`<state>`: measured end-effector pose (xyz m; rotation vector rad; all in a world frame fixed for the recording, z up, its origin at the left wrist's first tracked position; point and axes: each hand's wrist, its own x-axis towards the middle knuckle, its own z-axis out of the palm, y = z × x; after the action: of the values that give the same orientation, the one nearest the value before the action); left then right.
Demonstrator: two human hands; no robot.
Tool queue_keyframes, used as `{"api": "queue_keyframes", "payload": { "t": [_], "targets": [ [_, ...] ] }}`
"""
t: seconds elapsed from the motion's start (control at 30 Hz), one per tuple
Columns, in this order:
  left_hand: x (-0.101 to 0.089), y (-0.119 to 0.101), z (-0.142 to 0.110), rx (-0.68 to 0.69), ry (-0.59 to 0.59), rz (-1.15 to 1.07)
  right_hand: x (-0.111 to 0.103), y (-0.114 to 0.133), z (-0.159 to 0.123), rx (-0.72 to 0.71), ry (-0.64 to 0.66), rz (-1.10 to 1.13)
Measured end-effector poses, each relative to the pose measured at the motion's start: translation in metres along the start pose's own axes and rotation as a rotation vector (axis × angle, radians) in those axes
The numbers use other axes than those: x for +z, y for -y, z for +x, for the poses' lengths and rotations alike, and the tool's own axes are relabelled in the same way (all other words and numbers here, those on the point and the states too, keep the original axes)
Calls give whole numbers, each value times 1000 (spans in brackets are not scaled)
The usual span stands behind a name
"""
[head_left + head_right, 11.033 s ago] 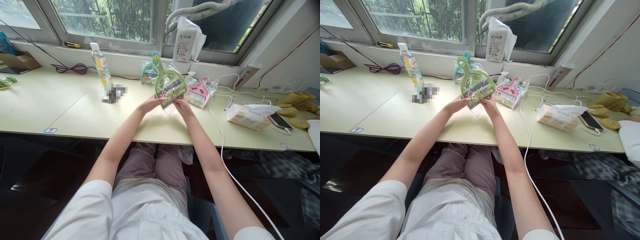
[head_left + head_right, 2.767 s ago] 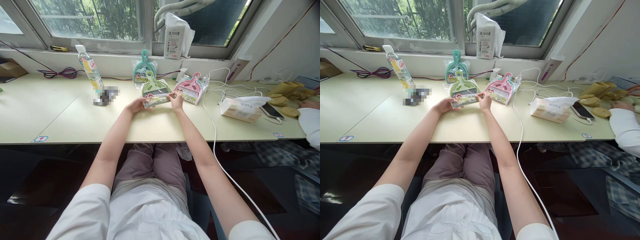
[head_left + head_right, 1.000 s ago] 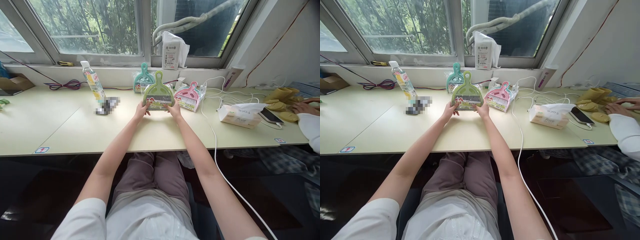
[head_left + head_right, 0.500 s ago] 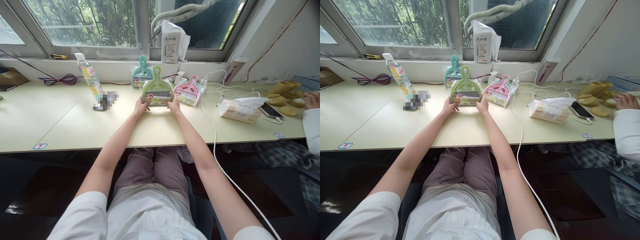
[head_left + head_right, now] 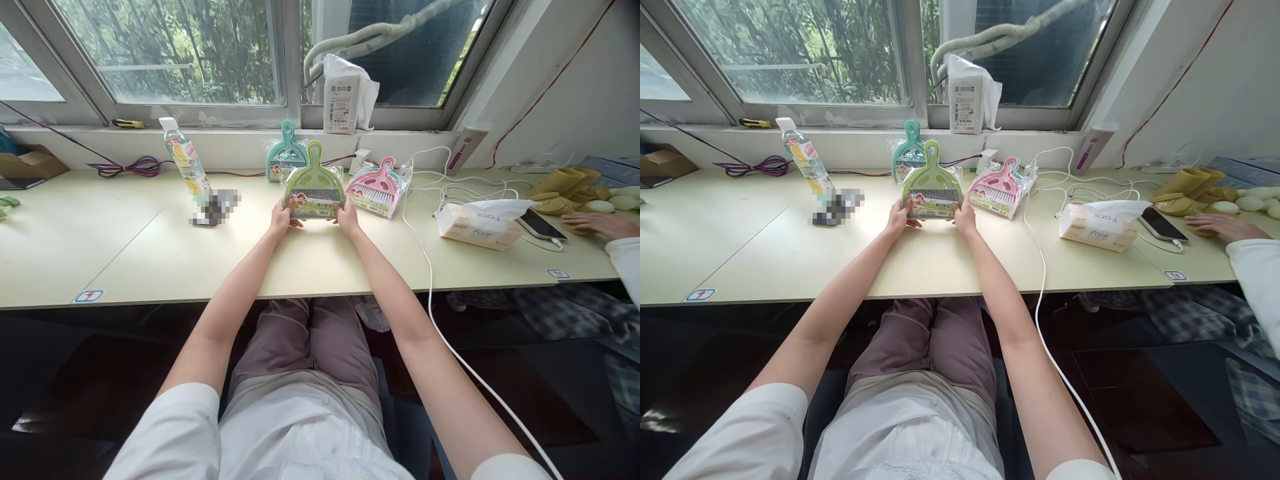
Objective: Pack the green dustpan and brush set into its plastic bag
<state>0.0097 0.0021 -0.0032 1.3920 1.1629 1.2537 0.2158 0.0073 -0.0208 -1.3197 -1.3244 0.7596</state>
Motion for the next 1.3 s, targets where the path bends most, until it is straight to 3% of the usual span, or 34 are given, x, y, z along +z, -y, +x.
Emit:
{"api": "queue_keyframes", "payload": {
  "t": [0.1, 0.33, 0.6, 0.8, 1.03, 1.3],
  "targets": [
    [-1, 3, 2, -4, 3, -12, 1, 2, -1, 13, -19, -33],
    [-7, 12, 11, 37, -113, 24, -1, 3, -2, -61, -12, -68],
    [-6, 16, 16, 14, -134, 88, 0, 1, -2, -60, -23, -45],
    [-9, 20, 16, -47, -119, 18, 0, 0, 0, -49, -29, -35],
    [-11, 22, 15, -65, -55, 48, -12, 2, 7, -162, -172, -135],
    [-12, 13, 5, -60, 21, 27, -48, 10, 1, 65, -525, -492]
  ]
}}
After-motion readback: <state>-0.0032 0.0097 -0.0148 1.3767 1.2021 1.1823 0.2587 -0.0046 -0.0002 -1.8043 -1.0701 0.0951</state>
